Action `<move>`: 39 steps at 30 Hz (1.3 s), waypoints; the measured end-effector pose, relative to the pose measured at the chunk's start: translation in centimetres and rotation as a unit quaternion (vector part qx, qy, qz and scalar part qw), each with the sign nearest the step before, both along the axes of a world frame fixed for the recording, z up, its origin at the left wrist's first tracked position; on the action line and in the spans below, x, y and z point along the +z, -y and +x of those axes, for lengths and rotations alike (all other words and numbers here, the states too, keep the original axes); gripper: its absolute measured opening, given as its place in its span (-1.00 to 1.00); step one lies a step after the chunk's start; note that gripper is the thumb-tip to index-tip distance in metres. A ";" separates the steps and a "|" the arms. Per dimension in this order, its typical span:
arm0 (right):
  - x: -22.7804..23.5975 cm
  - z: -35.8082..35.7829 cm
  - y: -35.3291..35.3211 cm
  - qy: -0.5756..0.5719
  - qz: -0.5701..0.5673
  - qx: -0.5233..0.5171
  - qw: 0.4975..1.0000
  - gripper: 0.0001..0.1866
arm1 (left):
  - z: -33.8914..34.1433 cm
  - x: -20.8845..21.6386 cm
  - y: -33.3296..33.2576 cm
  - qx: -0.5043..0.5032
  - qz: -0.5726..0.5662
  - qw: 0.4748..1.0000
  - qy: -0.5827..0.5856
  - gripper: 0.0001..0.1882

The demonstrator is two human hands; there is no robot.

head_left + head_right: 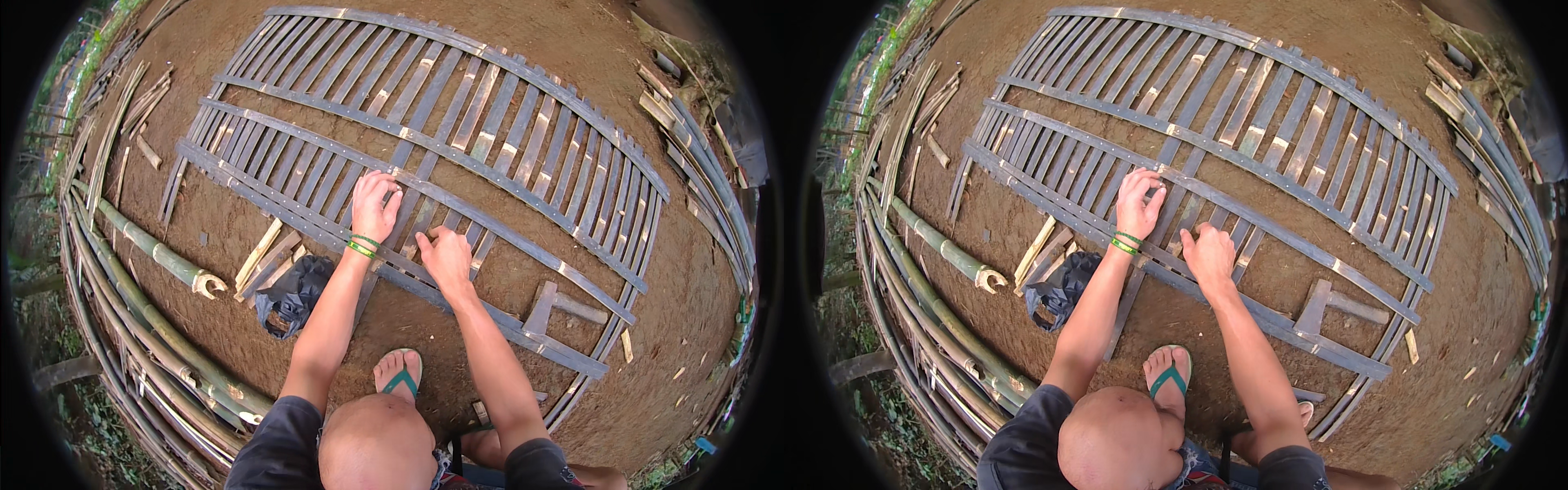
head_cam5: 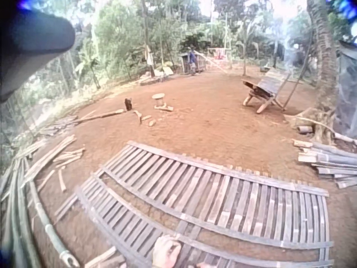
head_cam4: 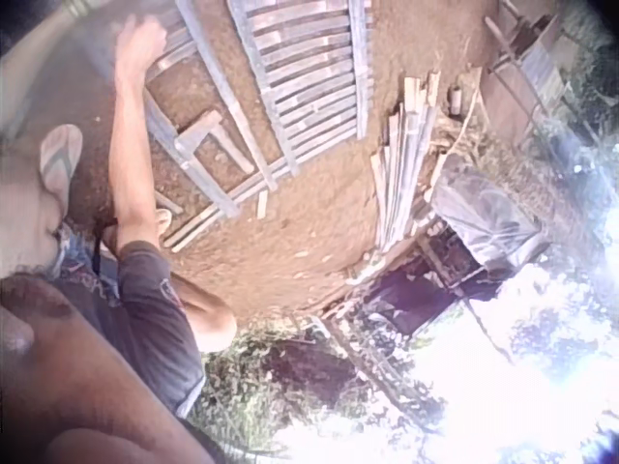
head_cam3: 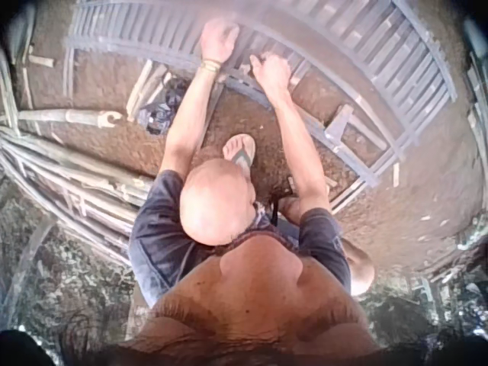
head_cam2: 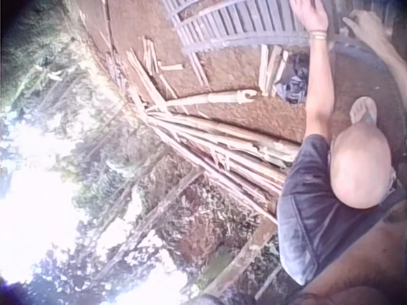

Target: The person assembles a bamboo structure by arranging split bamboo strips into a grid pattern on the ground. They use an axe to hammer nails into the intersections of the strips to secure them together.

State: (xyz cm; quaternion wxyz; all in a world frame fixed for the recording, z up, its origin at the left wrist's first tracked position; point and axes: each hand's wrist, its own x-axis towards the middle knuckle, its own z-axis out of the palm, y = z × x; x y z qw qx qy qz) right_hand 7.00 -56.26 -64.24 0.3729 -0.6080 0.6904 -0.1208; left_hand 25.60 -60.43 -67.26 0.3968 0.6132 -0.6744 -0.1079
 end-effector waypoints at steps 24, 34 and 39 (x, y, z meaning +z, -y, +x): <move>-1.3 1.9 0.1 0.069 0.046 -0.097 0.992 -0.63 | -2.1 0.5 -9.4 0.112 0.054 0.991 0.045 -0.86; -1.4 2.1 -0.2 0.070 0.013 -0.111 0.991 -0.65 | -2.8 0.0 -9.5 0.127 0.058 0.985 0.105 -0.86; -1.8 2.6 -0.4 0.083 0.022 -0.118 0.989 -0.67 | -2.5 -0.5 -9.7 0.137 0.052 0.983 0.106 -0.86</move>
